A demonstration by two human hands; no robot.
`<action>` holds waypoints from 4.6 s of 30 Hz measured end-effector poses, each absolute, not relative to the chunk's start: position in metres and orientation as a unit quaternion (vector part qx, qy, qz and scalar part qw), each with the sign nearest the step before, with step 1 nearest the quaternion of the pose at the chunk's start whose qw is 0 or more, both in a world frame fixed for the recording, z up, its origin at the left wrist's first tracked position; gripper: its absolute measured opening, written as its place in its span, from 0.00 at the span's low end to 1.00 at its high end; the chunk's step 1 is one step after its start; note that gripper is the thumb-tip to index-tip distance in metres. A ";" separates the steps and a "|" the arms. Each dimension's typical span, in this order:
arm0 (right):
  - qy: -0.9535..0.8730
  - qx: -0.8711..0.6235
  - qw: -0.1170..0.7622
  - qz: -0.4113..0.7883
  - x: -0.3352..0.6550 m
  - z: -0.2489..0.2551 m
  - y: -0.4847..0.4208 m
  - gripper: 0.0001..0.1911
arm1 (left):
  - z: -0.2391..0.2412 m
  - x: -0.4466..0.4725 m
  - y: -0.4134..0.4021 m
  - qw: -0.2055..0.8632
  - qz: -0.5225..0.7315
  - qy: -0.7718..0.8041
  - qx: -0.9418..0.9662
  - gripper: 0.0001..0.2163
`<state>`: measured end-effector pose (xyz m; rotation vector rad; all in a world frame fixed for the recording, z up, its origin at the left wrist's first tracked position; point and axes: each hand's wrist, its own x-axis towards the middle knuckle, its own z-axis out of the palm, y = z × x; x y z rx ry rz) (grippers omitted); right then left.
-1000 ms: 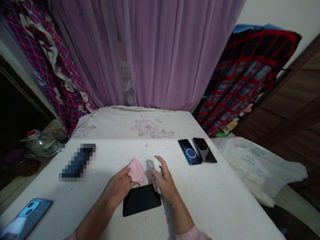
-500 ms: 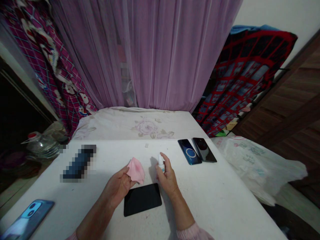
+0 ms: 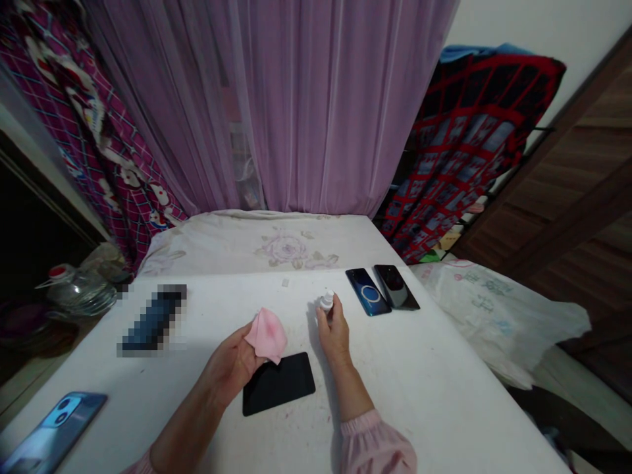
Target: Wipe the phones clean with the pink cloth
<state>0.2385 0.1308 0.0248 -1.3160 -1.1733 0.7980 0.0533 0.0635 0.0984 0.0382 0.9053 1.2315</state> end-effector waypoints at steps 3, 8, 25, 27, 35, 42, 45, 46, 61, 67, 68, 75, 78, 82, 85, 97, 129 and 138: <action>-0.493 -0.573 0.553 0.351 0.242 0.019 0.133 0.39 | 0.099 0.055 0.059 0.718 0.563 0.409 0.015 0.15; -0.440 -0.587 0.588 0.340 0.252 0.009 0.111 0.37 | 0.097 0.053 0.044 0.728 0.556 0.400 0.014 0.15; -0.487 -0.467 0.449 0.587 0.222 0.056 -0.005 0.18 | 0.072 0.071 -0.008 0.683 0.588 0.389 0.191 0.20; -0.499 -0.467 0.445 0.579 0.228 0.055 -0.007 0.16 | 0.071 0.072 -0.012 0.683 0.569 0.403 0.218 0.20; -0.491 -0.455 0.515 0.535 0.239 0.046 -0.021 0.33 | 0.067 0.080 -0.017 0.686 0.535 0.418 0.261 0.24; -0.505 -0.500 0.512 0.483 0.233 0.047 -0.031 0.21 | 0.065 0.084 -0.021 0.689 0.529 0.397 0.295 0.22; -0.514 -0.508 0.498 0.479 0.243 0.046 -0.024 0.18 | 0.058 0.077 -0.018 0.644 0.524 0.429 0.356 0.21; -0.517 -0.521 0.504 0.456 0.248 0.046 -0.020 0.17 | 0.054 0.072 -0.016 0.607 0.525 0.455 0.386 0.21; -0.807 -0.492 0.327 -0.028 0.235 0.027 0.009 0.15 | 0.014 0.035 -0.008 0.161 0.267 0.604 0.734 0.29; -0.814 -0.503 0.289 -0.035 0.236 0.018 0.007 0.16 | 0.019 0.037 -0.008 0.161 0.273 0.601 0.734 0.28; -0.816 -0.500 0.287 -0.038 0.233 0.016 0.007 0.16 | 0.020 0.037 -0.008 0.161 0.270 0.600 0.735 0.28; -0.844 -0.444 0.299 -0.030 0.221 0.015 -0.001 0.17 | 0.022 0.039 -0.008 0.178 0.264 0.601 0.733 0.27; -0.829 -0.476 0.289 -0.041 0.233 0.017 0.003 0.17 | 0.021 0.038 -0.007 0.192 0.277 0.599 0.727 0.28; -0.797 -0.532 0.281 -0.056 0.243 0.020 0.011 0.17 | 0.019 0.037 -0.006 0.186 0.271 0.598 0.731 0.28; -0.802 -0.528 0.274 -0.047 0.232 0.021 0.011 0.16 | 0.018 0.037 -0.005 0.174 0.264 0.601 0.734 0.28; -0.778 -0.569 0.264 -0.034 0.234 0.022 0.018 0.16 | 0.015 0.028 -0.006 0.175 0.257 0.594 0.742 0.30; -0.810 -0.527 0.257 0.012 0.178 0.026 0.008 0.16 | 0.024 0.009 -0.003 0.162 0.198 0.575 0.777 0.29; -0.739 -0.626 0.247 -0.030 0.228 0.027 0.010 0.16 | 0.014 0.006 -0.002 0.082 0.180 0.568 0.799 0.29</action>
